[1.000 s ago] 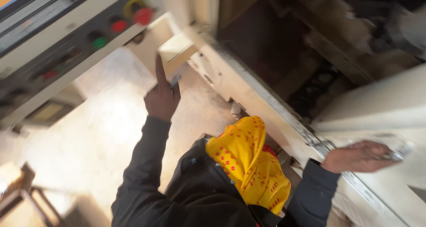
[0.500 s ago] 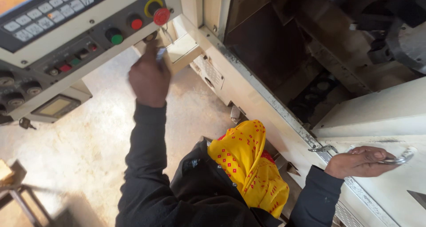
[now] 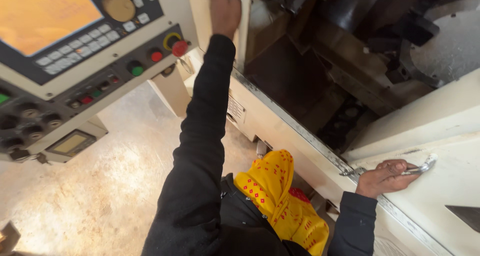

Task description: The person opens a machine door, retrieves cylindrical metal parts from a green crate, and places them into slots inside the machine. They then close the door and repeat the process with additional parts.

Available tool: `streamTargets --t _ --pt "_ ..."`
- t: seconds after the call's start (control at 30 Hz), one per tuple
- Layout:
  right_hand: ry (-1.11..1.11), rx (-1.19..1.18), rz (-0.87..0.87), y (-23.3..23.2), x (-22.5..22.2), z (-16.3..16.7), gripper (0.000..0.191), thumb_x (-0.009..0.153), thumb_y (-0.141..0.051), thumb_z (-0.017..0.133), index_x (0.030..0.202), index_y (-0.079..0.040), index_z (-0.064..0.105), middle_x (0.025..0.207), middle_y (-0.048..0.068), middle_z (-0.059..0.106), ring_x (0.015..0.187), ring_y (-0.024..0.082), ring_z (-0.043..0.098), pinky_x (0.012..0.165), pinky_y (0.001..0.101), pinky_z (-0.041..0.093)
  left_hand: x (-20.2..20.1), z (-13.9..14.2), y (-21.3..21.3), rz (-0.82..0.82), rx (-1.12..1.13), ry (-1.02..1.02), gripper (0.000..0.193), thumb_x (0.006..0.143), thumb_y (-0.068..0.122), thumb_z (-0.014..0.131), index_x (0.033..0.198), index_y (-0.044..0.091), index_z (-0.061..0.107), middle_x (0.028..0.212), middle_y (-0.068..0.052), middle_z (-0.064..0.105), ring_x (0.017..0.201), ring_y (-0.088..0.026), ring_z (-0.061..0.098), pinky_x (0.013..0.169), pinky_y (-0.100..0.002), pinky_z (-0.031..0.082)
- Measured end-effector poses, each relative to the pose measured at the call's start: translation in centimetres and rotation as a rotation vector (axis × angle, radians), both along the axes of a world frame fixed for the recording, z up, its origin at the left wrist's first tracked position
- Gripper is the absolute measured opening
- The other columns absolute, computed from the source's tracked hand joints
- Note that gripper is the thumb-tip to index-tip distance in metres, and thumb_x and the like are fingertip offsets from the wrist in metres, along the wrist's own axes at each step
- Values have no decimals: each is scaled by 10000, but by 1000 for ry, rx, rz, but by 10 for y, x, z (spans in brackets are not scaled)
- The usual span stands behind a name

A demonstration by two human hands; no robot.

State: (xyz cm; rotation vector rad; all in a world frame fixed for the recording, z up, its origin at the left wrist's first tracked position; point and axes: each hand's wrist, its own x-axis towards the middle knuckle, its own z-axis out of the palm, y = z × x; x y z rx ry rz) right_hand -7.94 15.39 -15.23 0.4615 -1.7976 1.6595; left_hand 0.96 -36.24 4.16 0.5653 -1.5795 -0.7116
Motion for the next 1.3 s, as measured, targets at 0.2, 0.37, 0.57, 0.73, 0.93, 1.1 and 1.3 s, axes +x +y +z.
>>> streamTargets --t 0.2,0.37,0.57,0.73,0.93,1.1,1.3 --pt "-10 0 -17 -8 2 7 929 1171 -650 441 1608 141 225 736 37 463 609 113 459 545 255 390 3 -10 52 -204 5 3 453 938 56 624 1353 34 445 1272 -268 613 1206 -443 622 1034 -470 501" --pt "-40 35 87 -2 4 3 792 1241 -608 453 1399 163 363 781 51 481 633 114 486 567 250 405 6 -21 121 -474 156 -104 309 1026 141 599 1314 97 497 1226 -154 648 1225 -298 652 1059 -423 488" --pt "-24 55 85 -1 4 5 793 1207 -583 429 1492 153 346 753 33 474 623 105 476 574 239 404 0 -29 181 -827 6 -194 238 1053 182 589 1281 118 569 1224 -60 665 1152 -209 677 1022 -360 543" --pt "-6 15 106 -7 11 10 839 1222 -582 469 1546 164 264 789 40 453 636 107 449 566 244 369 -23 -30 235 -1044 -130 -277 279 1040 257 636 1296 156 593 1230 -41 725 1188 -205 707 1034 -360 552" --pt "-56 66 79 -6 14 8 717 1257 -538 447 1485 134 347 818 68 441 644 129 446 596 263 380 -54 -48 295 -1382 -149 -249 359 1090 243 585 1430 143 521 1334 -30 692 1269 -181 682 1167 -381 532" --pt "1 85 147 -6 21 14 616 1284 -338 398 1647 125 216 993 76 497 781 118 485 727 250 436 -70 -70 346 -1327 -185 -184 551 1061 250 612 1563 160 403 1414 -42 632 1326 -210 619 1166 -373 508" --pt "-14 -57 248 -14 24 28 537 1222 -192 499 1620 48 231 1480 163 555 1317 194 608 1145 337 504 -66 -86 393 -1291 -118 -81 609 1058 194 566 1607 200 302 1481 -62 568 1385 -265 556 1196 -359 467"
